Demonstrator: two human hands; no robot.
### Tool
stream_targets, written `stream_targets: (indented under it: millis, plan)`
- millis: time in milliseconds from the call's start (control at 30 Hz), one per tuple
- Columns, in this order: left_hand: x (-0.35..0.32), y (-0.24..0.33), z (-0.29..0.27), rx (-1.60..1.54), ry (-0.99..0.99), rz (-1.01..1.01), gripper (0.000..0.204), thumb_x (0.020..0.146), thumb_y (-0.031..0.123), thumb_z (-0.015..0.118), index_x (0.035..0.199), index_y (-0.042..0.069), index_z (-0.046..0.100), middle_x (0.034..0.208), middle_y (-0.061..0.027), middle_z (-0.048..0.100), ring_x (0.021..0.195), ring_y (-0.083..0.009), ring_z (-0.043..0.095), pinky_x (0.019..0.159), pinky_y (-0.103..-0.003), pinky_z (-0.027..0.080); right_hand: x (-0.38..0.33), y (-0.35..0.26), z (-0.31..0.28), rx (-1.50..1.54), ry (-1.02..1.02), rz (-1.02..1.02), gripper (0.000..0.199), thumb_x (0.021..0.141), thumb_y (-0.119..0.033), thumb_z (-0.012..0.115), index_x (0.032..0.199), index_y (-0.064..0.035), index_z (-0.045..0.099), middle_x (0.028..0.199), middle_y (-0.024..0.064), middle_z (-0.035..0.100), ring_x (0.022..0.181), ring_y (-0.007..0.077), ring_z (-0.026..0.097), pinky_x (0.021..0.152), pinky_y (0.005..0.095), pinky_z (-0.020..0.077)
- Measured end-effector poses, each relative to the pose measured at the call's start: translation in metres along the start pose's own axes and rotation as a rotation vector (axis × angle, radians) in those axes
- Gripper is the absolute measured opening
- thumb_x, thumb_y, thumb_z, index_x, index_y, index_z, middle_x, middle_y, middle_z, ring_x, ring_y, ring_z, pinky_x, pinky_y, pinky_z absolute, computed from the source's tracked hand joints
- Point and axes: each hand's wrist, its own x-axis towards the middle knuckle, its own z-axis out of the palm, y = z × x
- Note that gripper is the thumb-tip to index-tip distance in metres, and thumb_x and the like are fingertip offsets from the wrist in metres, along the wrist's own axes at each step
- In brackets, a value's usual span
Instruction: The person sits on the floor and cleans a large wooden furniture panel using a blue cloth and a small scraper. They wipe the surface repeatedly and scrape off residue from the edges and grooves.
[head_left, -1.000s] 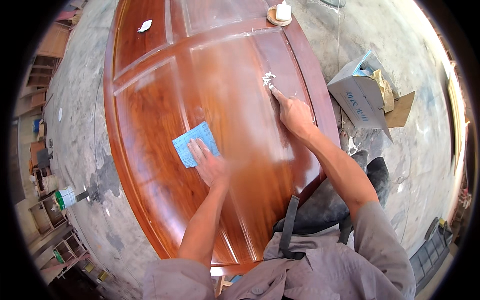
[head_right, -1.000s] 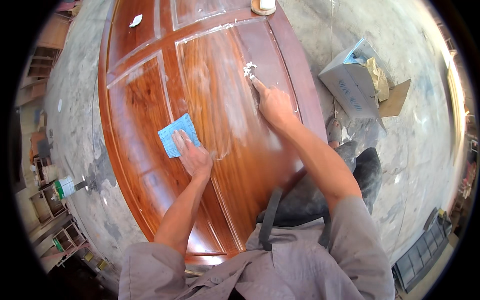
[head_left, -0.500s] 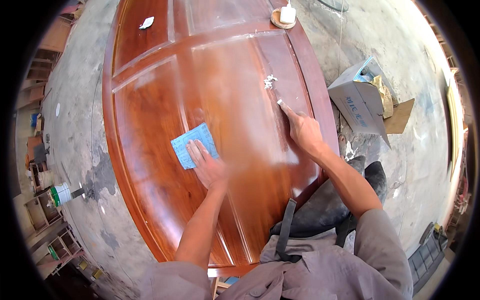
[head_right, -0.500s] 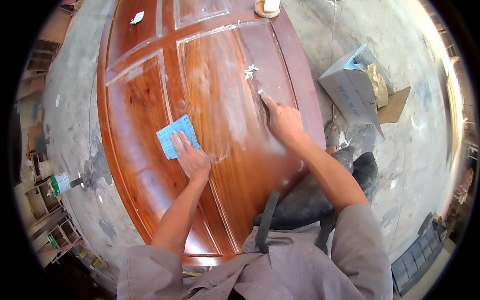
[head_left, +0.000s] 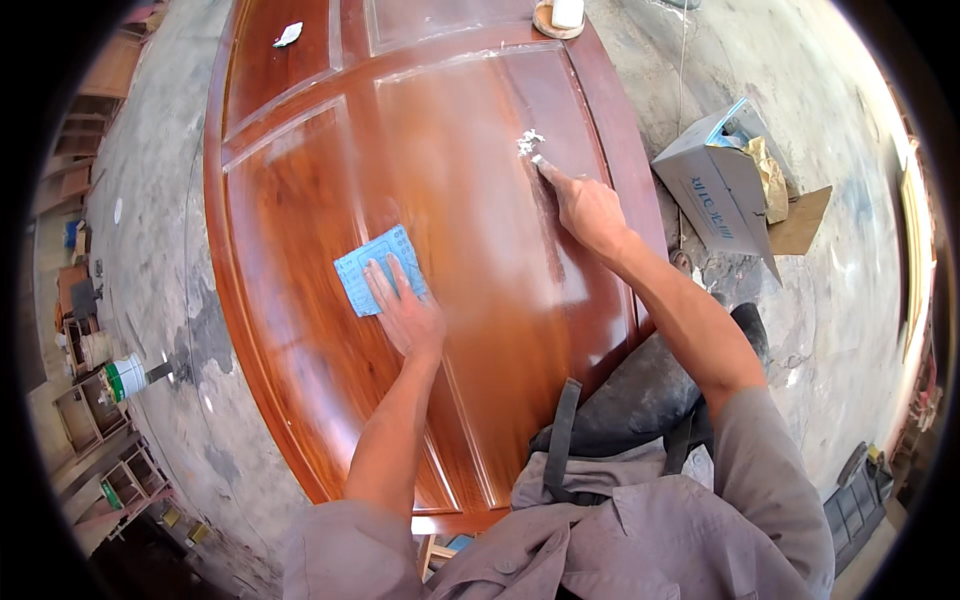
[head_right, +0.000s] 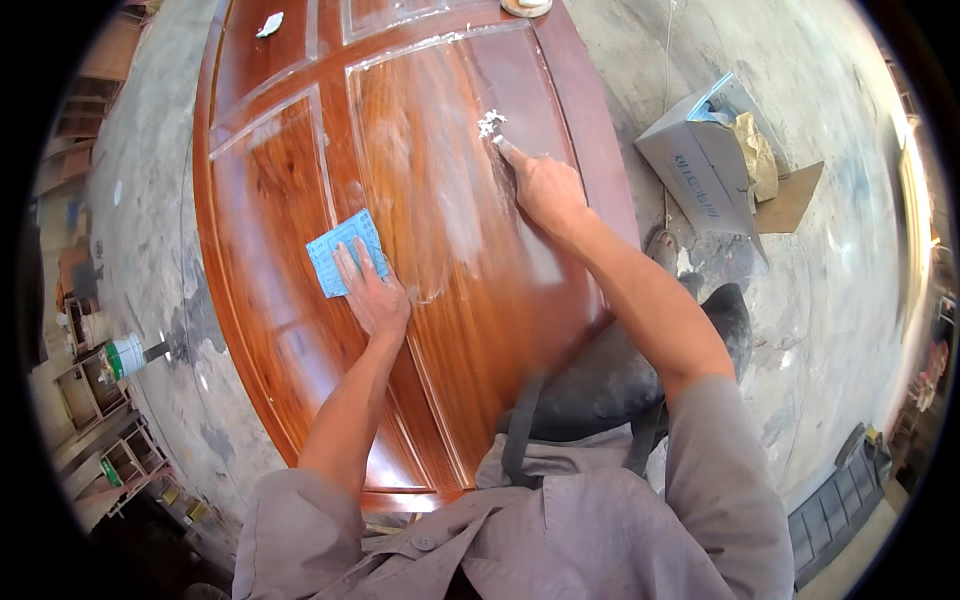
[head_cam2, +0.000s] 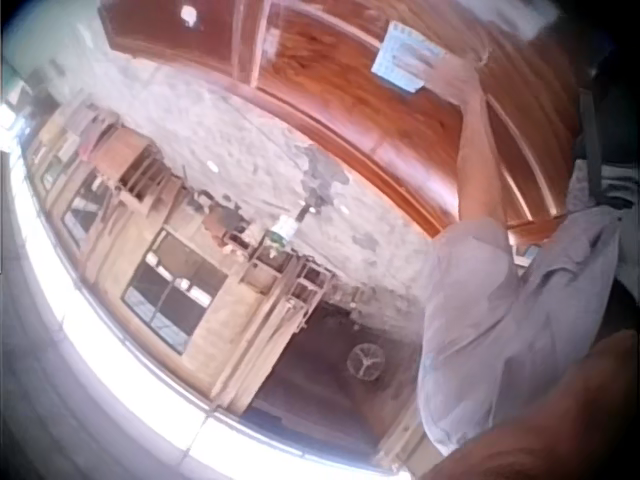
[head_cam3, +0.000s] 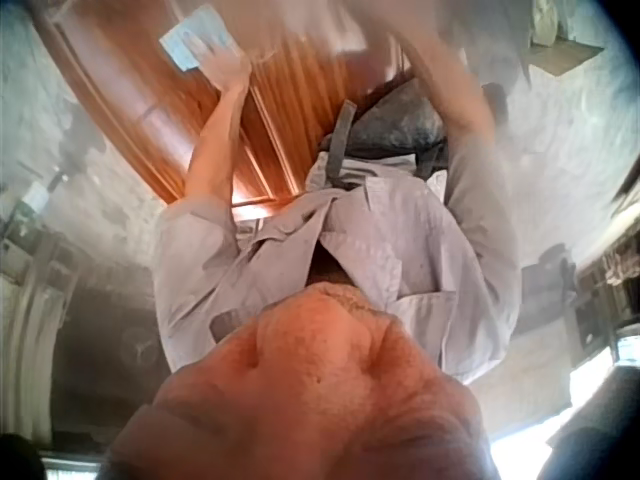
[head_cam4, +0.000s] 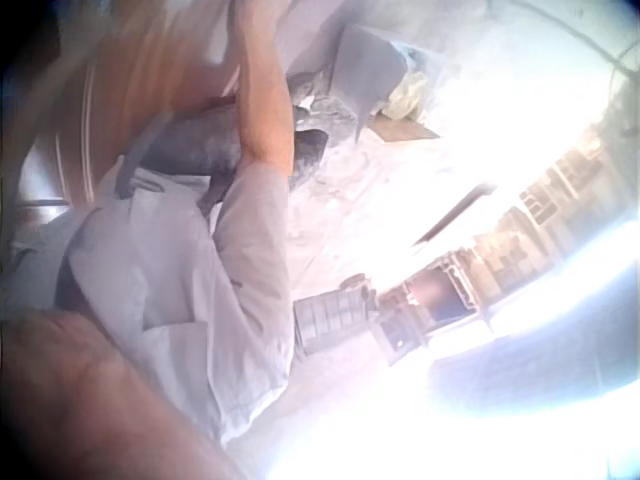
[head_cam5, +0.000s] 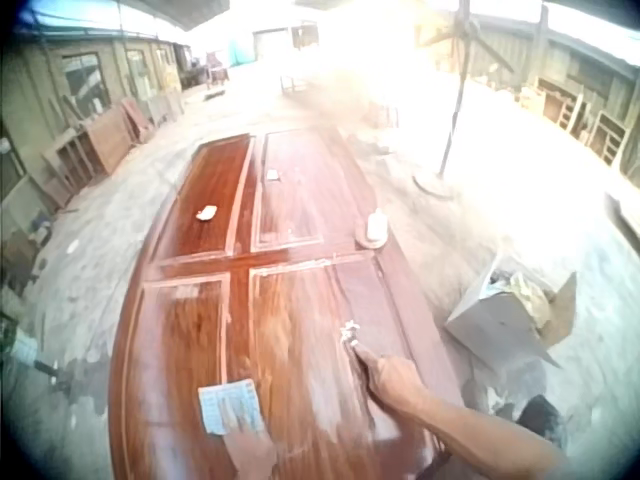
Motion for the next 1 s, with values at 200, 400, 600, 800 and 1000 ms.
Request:
stream_targets:
  millis: [200, 400, 600, 800, 1000]
  plan:
    - [0.001, -0.015, 0.006, 0.079, 0.167, 0.108, 0.068, 0.1, 0.017, 0.065, 0.164, 0.015, 0.041, 0.176, -0.0117, 0.027, 0.163, -0.0357, 0.021, 0.122, -0.055, 0.035, -0.148, 0.025, -0.06, 0.084, -0.079, -0.093, 0.051, 0.095, -0.009, 0.063, 0.144, -0.0213, 0.064, 0.086, 0.0197, 0.071, 0.076, 0.0423, 0.071, 0.067, 0.0537, 0.0568]
    - [0.0, -0.02, -0.007, 0.139, 0.16, 0.312, 0.06, 0.094, 0.01, 0.065, 0.153, 0.007, 0.055, 0.167, -0.0173, 0.042, 0.158, -0.0381, 0.033, 0.116, -0.05, 0.045, -0.261, 0.133, -0.125, -0.074, 0.226, 0.137, 0.064, 0.097, -0.001, 0.063, 0.154, -0.0282, 0.058, 0.087, 0.0135, 0.064, 0.07, 0.0388, 0.066, 0.063, 0.0505, 0.0541]
    - [-0.064, 0.084, -0.029, -0.162, -0.072, 0.38, 0.064, 0.093, 0.003, 0.065, 0.155, 0.01, 0.053, 0.16, -0.0244, 0.047, 0.152, -0.0456, 0.039, 0.121, -0.05, 0.041, -0.317, 0.185, -0.109, -0.068, 0.272, 0.155, 0.066, 0.098, -0.001, 0.062, 0.158, -0.0278, 0.053, 0.088, 0.0134, 0.063, 0.073, 0.0376, 0.066, 0.065, 0.0472, 0.0537]
    - [-0.06, 0.117, -0.022, 0.122, -0.06, 0.507, 0.063, 0.094, 0.009, 0.067, 0.156, 0.014, 0.053, 0.163, -0.0226, 0.042, 0.149, -0.051, 0.038, 0.119, -0.06, 0.039, -0.291, 0.199, -0.104, -0.023, 0.364, 0.14, 0.065, 0.099, -0.004, 0.062, 0.158, -0.0296, 0.053, 0.087, 0.0122, 0.064, 0.071, 0.0376, 0.066, 0.064, 0.0484, 0.0528]
    - [-0.037, 0.143, -0.022, -0.004, -0.158, 0.408, 0.059, 0.095, 0.012, 0.068, 0.153, 0.017, 0.058, 0.157, -0.0214, 0.049, 0.147, -0.0458, 0.041, 0.118, -0.056, 0.039, -0.282, 0.205, -0.106, 0.067, 0.342, 0.233, 0.062, 0.1, 0.0, 0.06, 0.155, -0.0274, 0.057, 0.103, 0.0147, 0.072, 0.087, 0.0384, 0.071, 0.076, 0.0461, 0.0557]
